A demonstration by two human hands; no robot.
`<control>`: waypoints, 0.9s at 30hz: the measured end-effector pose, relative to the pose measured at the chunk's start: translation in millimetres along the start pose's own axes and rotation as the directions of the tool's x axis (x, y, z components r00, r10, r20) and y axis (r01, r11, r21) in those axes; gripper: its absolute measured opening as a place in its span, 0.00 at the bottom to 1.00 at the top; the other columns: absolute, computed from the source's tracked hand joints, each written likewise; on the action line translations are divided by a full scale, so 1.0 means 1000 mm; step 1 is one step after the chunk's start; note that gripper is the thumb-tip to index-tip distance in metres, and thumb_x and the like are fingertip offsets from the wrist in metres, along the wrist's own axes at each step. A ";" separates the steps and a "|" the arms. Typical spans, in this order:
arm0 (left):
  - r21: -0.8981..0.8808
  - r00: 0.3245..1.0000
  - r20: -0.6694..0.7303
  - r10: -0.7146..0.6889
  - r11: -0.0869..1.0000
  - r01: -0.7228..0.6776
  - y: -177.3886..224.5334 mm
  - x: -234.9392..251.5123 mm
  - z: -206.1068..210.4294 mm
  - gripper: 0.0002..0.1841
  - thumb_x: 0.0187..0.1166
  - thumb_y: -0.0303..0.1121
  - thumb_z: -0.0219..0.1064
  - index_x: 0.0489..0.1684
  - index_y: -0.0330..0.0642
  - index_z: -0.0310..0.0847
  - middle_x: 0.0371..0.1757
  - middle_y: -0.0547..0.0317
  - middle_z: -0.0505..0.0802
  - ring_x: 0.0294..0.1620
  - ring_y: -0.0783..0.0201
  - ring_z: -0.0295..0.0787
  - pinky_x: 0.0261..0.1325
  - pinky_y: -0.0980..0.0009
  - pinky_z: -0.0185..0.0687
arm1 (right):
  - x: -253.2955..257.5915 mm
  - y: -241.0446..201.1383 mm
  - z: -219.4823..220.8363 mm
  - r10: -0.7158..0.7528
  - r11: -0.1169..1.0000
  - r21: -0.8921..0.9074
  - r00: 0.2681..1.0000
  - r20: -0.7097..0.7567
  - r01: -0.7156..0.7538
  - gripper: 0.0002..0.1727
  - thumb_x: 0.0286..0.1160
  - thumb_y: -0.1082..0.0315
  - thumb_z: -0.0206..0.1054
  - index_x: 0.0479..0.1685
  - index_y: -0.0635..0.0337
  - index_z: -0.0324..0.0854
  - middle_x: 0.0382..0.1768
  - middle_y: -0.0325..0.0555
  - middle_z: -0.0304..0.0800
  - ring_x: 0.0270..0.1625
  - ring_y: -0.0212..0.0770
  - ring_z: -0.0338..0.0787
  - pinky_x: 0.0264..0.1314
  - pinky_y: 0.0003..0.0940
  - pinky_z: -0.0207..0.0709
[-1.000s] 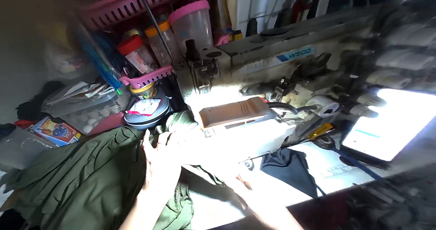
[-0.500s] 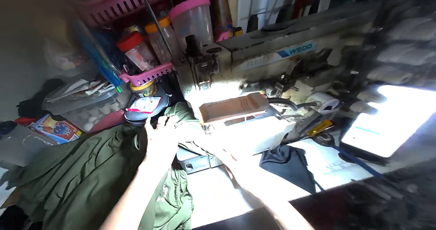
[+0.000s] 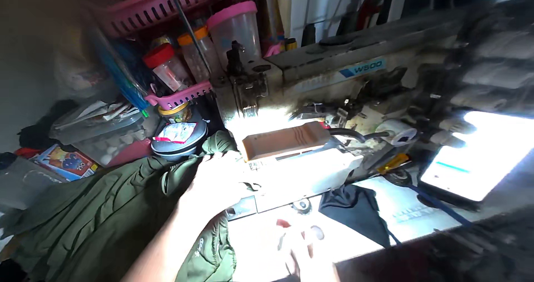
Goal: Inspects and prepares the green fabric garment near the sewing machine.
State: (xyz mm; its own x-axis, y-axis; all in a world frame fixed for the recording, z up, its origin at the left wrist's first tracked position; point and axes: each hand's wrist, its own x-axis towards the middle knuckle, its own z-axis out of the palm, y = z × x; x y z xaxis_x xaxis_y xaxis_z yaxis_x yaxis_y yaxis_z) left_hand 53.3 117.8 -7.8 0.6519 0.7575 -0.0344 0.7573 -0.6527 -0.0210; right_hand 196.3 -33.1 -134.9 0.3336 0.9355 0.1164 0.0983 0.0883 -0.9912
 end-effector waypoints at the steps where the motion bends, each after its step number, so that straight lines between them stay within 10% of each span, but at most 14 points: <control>1: 0.034 0.998 -0.012 -0.056 0.998 0.056 0.003 0.007 0.002 0.15 0.80 0.44 0.65 0.54 0.52 0.93 0.64 0.52 0.89 0.67 0.47 0.84 0.63 0.43 0.77 | -0.004 0.007 0.001 0.011 0.999 -0.045 0.999 0.031 -0.010 0.17 0.86 0.72 0.53 0.56 0.78 0.81 0.26 0.40 0.82 0.25 0.23 0.78 0.33 0.22 0.77; 3: 0.027 0.976 -0.115 -0.184 0.982 0.188 0.003 0.024 0.015 0.13 0.81 0.41 0.67 0.48 0.41 0.92 0.55 0.44 0.92 0.58 0.42 0.89 0.54 0.42 0.83 | -0.005 0.010 0.002 0.051 0.988 -0.148 0.994 0.095 -0.037 0.18 0.83 0.74 0.57 0.62 0.82 0.80 0.35 0.56 0.89 0.34 0.38 0.85 0.43 0.34 0.82; 8: -0.277 0.872 -0.141 -0.469 0.864 0.420 -0.009 0.048 0.029 0.20 0.81 0.33 0.66 0.66 0.30 0.78 0.54 0.33 0.89 0.54 0.37 0.90 0.56 0.41 0.83 | 0.005 0.014 0.005 0.170 0.983 0.039 0.972 0.165 -0.178 0.14 0.92 0.65 0.48 0.57 0.66 0.75 0.22 0.31 0.77 0.18 0.24 0.76 0.24 0.22 0.77; 12: -0.255 0.768 -0.162 -0.620 0.778 0.574 -0.062 0.069 0.040 0.15 0.81 0.36 0.65 0.54 0.32 0.86 0.56 0.33 0.91 0.57 0.33 0.89 0.57 0.34 0.82 | 0.000 0.003 -0.016 0.118 0.981 -0.176 0.974 0.194 -0.084 0.21 0.88 0.65 0.54 0.67 0.71 0.80 0.41 0.45 0.86 0.40 0.29 0.82 0.49 0.27 0.78; 16: -0.337 0.910 -0.028 -0.413 0.861 0.380 -0.088 0.017 0.020 0.17 0.86 0.40 0.64 0.52 0.32 0.87 0.50 0.38 0.93 0.56 0.42 0.90 0.62 0.41 0.80 | 0.007 -0.005 -0.048 -0.045 0.932 -0.344 0.980 0.192 0.111 0.21 0.86 0.69 0.56 0.73 0.65 0.81 0.63 0.52 0.90 0.64 0.41 0.89 0.70 0.41 0.80; 19: -0.706 0.946 0.019 -0.324 0.666 0.242 -0.062 -0.047 0.014 0.15 0.87 0.38 0.61 0.64 0.42 0.83 0.53 0.56 0.92 0.54 0.66 0.89 0.62 0.62 0.84 | 0.031 -0.005 -0.045 -0.373 0.702 -0.615 0.921 0.113 0.359 0.20 0.80 0.59 0.59 0.66 0.46 0.89 0.55 0.41 0.94 0.49 0.41 0.94 0.49 0.46 0.88; 23: -0.709 0.873 -0.441 -0.209 0.678 -0.196 -0.015 -0.115 0.041 0.15 0.86 0.40 0.61 0.47 0.40 0.91 0.44 0.68 0.94 0.48 0.85 0.87 0.56 0.82 0.84 | 0.067 -0.028 -0.007 -0.645 0.379 -0.767 0.742 0.182 0.518 0.15 0.81 0.55 0.61 0.49 0.46 0.94 0.38 0.40 0.95 0.38 0.43 0.95 0.33 0.43 0.88; 25: -0.698 0.849 -0.520 -0.092 0.618 -0.361 0.006 -0.127 0.051 0.16 0.86 0.44 0.62 0.40 0.44 0.90 0.43 0.71 0.94 0.52 0.87 0.86 0.62 0.81 0.82 | 0.088 -0.027 0.017 -0.629 0.380 -0.734 0.739 0.242 0.564 0.14 0.80 0.58 0.63 0.48 0.49 0.94 0.43 0.47 0.95 0.46 0.51 0.95 0.43 0.53 0.88; 27: -0.637 0.874 -0.474 0.107 0.644 -0.424 0.021 -0.131 0.061 0.17 0.86 0.42 0.63 0.34 0.40 0.91 0.46 0.56 0.96 0.63 0.67 0.87 0.76 0.61 0.71 | 0.101 -0.030 0.029 -0.604 0.413 -0.688 0.745 0.282 0.596 0.12 0.78 0.62 0.65 0.49 0.50 0.94 0.46 0.49 0.95 0.51 0.54 0.94 0.49 0.59 0.86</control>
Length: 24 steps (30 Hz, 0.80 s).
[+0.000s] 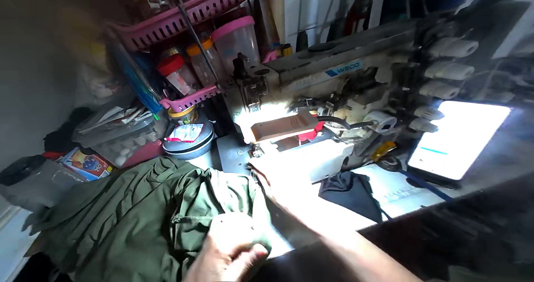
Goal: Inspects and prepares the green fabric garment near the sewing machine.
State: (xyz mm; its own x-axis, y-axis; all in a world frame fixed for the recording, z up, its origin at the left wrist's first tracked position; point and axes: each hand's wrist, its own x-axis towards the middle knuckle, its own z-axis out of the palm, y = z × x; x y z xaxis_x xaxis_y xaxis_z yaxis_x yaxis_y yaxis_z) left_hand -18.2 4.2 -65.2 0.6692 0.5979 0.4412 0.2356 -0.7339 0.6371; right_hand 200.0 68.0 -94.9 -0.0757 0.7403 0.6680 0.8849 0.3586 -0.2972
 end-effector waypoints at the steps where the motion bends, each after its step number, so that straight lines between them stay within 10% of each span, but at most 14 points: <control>1: 0.080 0.992 0.126 0.022 0.996 -0.033 -0.001 -0.001 0.005 0.20 0.87 0.46 0.61 0.32 0.41 0.90 0.47 0.52 0.95 0.67 0.56 0.85 0.79 0.49 0.64 | 0.004 -0.001 -0.002 0.008 1.000 0.022 1.000 0.013 -0.008 0.12 0.80 0.63 0.65 0.50 0.49 0.94 0.46 0.48 0.94 0.51 0.53 0.93 0.49 0.57 0.86; 4: 0.165 0.979 0.204 -0.025 0.986 -0.009 0.000 -0.004 0.002 0.25 0.82 0.56 0.64 0.53 0.43 0.94 0.63 0.50 0.94 0.75 0.52 0.83 0.81 0.44 0.67 | -0.001 0.005 -0.025 0.134 0.966 0.216 0.989 0.059 -0.143 0.13 0.81 0.61 0.64 0.52 0.52 0.93 0.45 0.42 0.95 0.47 0.41 0.93 0.50 0.46 0.87; 7: 0.271 0.971 -0.230 -0.058 0.955 0.121 -0.011 0.008 -0.015 0.14 0.80 0.48 0.69 0.46 0.49 0.94 0.55 0.64 0.96 0.63 0.70 0.89 0.69 0.65 0.84 | -0.031 -0.002 -0.051 0.375 0.794 0.447 0.911 0.171 -0.411 0.19 0.71 0.50 0.72 0.54 0.51 0.89 0.40 0.34 0.92 0.42 0.28 0.90 0.48 0.30 0.86; 11: 0.437 0.831 -0.279 -0.481 0.707 0.556 -0.050 0.054 -0.044 0.35 0.76 0.53 0.71 0.83 0.49 0.73 0.79 0.53 0.82 0.80 0.50 0.76 0.81 0.40 0.65 | -0.062 -0.032 -0.038 0.356 0.829 0.338 0.886 0.297 -0.446 0.38 0.62 0.42 0.77 0.69 0.58 0.83 0.52 0.48 0.92 0.51 0.41 0.92 0.54 0.44 0.86; 14: 0.238 0.760 -0.129 -0.637 0.724 0.647 -0.074 0.069 -0.056 0.13 0.80 0.39 0.73 0.54 0.43 0.90 0.47 0.54 0.94 0.50 0.60 0.90 0.59 0.54 0.83 | -0.057 -0.017 -0.033 0.358 0.797 0.367 0.864 0.354 -0.480 0.17 0.72 0.66 0.68 0.58 0.60 0.88 0.47 0.49 0.94 0.49 0.43 0.92 0.56 0.44 0.85; 16: 0.095 0.762 -0.174 -0.624 0.759 0.644 -0.063 0.064 -0.063 0.07 0.83 0.32 0.68 0.47 0.40 0.90 0.40 0.58 0.94 0.43 0.67 0.90 0.52 0.63 0.85 | -0.048 0.002 -0.050 0.450 0.594 0.528 0.795 0.407 -0.607 0.09 0.80 0.66 0.67 0.44 0.62 0.89 0.28 0.39 0.87 0.27 0.28 0.82 0.34 0.26 0.78; 19: -0.335 0.666 -0.358 -0.654 0.756 0.563 -0.034 0.049 -0.059 0.09 0.85 0.29 0.63 0.55 0.38 0.85 0.44 0.60 0.92 0.46 0.72 0.88 0.52 0.73 0.84 | -0.047 0.005 -0.074 0.537 -0.045 0.745 0.612 0.580 -0.666 0.07 0.81 0.74 0.62 0.34 0.55 0.75 0.13 0.30 0.71 0.11 0.21 0.65 0.13 0.16 0.61; 24: -0.687 0.490 -0.396 -0.777 0.604 0.404 0.000 0.043 -0.044 0.11 0.87 0.30 0.60 0.60 0.38 0.81 0.44 0.55 0.94 0.45 0.67 0.94 0.48 0.69 0.91 | -0.054 -0.014 -0.087 0.549 -0.175 0.789 0.606 0.575 -0.589 0.07 0.83 0.76 0.57 0.37 0.54 0.74 0.16 0.31 0.78 0.12 0.22 0.70 0.14 0.16 0.65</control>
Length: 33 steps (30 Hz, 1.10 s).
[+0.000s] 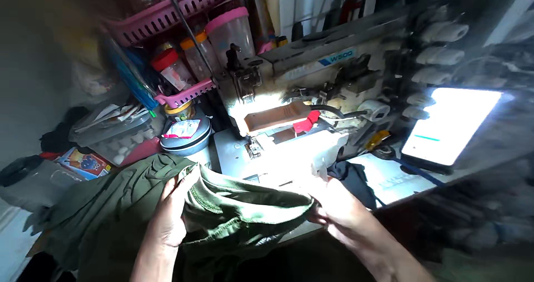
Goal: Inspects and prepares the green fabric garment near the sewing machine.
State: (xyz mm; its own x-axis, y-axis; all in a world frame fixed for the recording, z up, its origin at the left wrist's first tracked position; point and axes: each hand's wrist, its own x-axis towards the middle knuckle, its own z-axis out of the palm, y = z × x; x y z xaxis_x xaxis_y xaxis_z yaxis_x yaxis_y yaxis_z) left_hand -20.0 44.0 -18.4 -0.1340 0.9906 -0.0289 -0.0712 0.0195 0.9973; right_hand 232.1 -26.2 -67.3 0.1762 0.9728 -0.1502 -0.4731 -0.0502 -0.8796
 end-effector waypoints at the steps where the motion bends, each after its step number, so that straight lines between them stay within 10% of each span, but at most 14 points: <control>1: -0.022 1.000 0.000 -0.015 1.000 0.015 0.000 -0.003 0.001 0.10 0.87 0.30 0.59 0.58 0.38 0.81 0.43 0.56 0.95 0.43 0.67 0.94 0.46 0.70 0.92 | -0.002 -0.001 0.001 -0.021 0.999 -0.026 1.000 0.013 0.022 0.09 0.81 0.73 0.61 0.31 0.53 0.75 0.15 0.31 0.79 0.12 0.22 0.71 0.14 0.16 0.66; 4: -0.056 0.997 0.009 -0.070 0.996 0.071 -0.003 -0.009 0.004 0.10 0.87 0.30 0.59 0.59 0.37 0.79 0.42 0.55 0.94 0.43 0.66 0.94 0.45 0.69 0.92 | -0.005 0.003 -0.007 -0.155 0.933 -0.299 0.973 0.170 0.200 0.13 0.57 0.56 0.83 0.33 0.47 0.83 0.23 0.25 0.85 0.24 0.19 0.82 0.26 0.15 0.77; 7: -0.076 0.995 0.016 -0.100 0.992 0.101 -0.008 -0.009 0.005 0.12 0.87 0.30 0.59 0.63 0.36 0.78 0.45 0.53 0.93 0.45 0.66 0.93 0.48 0.68 0.91 | -0.002 0.008 -0.013 -0.259 0.751 -0.572 0.944 0.205 0.331 0.14 0.63 0.53 0.77 0.41 0.51 0.88 0.32 0.25 0.89 0.35 0.16 0.85 0.39 0.15 0.80; 11: 0.026 0.999 0.028 -0.039 0.999 0.039 -0.016 -0.006 0.002 0.12 0.88 0.31 0.60 0.61 0.36 0.81 0.46 0.55 0.93 0.47 0.68 0.92 0.52 0.71 0.89 | 0.002 0.008 -0.015 -0.114 0.942 -0.317 0.993 0.002 0.109 0.06 0.74 0.61 0.72 0.34 0.49 0.82 0.17 0.28 0.76 0.13 0.21 0.68 0.15 0.16 0.63; 19: 0.048 0.988 0.091 0.122 0.991 -0.127 -0.020 -0.002 -0.002 0.11 0.87 0.31 0.58 0.54 0.35 0.84 0.42 0.58 0.93 0.45 0.69 0.92 0.52 0.73 0.89 | 0.005 0.000 -0.011 -0.075 0.989 -0.141 0.982 -0.171 0.050 0.03 0.85 0.71 0.62 0.42 0.58 0.80 0.21 0.35 0.83 0.13 0.23 0.71 0.14 0.16 0.65; 22: 0.021 0.872 0.351 0.342 0.928 -0.373 -0.039 -0.009 -0.024 0.18 0.84 0.44 0.65 0.63 0.43 0.83 0.51 0.71 0.95 0.55 0.78 0.90 0.64 0.76 0.86 | -0.002 -0.007 0.007 -0.086 0.993 -0.094 0.986 -0.145 0.073 0.06 0.86 0.72 0.59 0.38 0.58 0.78 0.18 0.34 0.83 0.11 0.23 0.73 0.12 0.16 0.68; 25: 0.399 0.777 0.595 0.205 0.764 -0.507 -0.061 -0.021 -0.055 0.51 0.57 0.65 0.80 0.77 0.35 0.72 0.72 0.64 0.88 0.79 0.73 0.77 0.89 0.67 0.62 | -0.023 -0.020 0.041 -0.151 0.987 -0.028 0.974 0.167 0.158 0.09 0.87 0.71 0.54 0.39 0.53 0.79 0.25 0.32 0.91 0.20 0.25 0.87 0.19 0.20 0.81; 27: 0.732 0.827 0.560 0.042 0.441 -0.518 -0.075 -0.015 -0.071 0.52 0.54 0.61 0.82 0.77 0.31 0.75 0.81 0.42 0.79 0.90 0.45 0.61 0.92 0.35 0.29 | -0.037 -0.027 0.061 -0.213 0.972 -0.004 0.882 0.421 0.237 0.09 0.90 0.61 0.57 0.47 0.49 0.83 0.31 0.29 0.89 0.23 0.22 0.85 0.22 0.18 0.81; 30: 0.874 0.969 0.211 0.129 0.419 -0.246 -0.056 -0.016 -0.108 0.44 0.66 0.44 0.80 0.79 0.25 0.69 0.80 0.26 0.75 0.85 0.33 0.65 0.88 0.37 0.54 | -0.061 -0.043 0.071 -0.273 0.950 0.015 0.804 0.528 0.313 0.10 0.91 0.57 0.56 0.52 0.44 0.83 0.32 0.28 0.89 0.22 0.20 0.84 0.20 0.16 0.80; 33: 0.880 0.888 0.158 0.431 0.346 -0.325 0.010 -0.052 -0.131 0.34 0.65 0.42 0.77 0.66 0.25 0.78 0.57 0.34 0.91 0.59 0.45 0.90 0.64 0.43 0.83 | -0.079 -0.062 0.031 -0.335 0.939 0.031 0.886 0.321 0.344 0.12 0.90 0.59 0.56 0.47 0.38 0.87 0.28 0.30 0.91 0.21 0.23 0.85 0.19 0.19 0.79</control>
State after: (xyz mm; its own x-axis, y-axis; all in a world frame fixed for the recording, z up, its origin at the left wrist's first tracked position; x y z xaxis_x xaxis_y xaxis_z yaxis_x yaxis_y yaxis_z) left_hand -142.7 -25.1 -15.9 0.0063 0.9097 0.4152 0.8889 -0.1953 0.4144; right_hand 220.4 -92.6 13.3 0.0374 0.9511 0.3065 -0.4100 0.2943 -0.8633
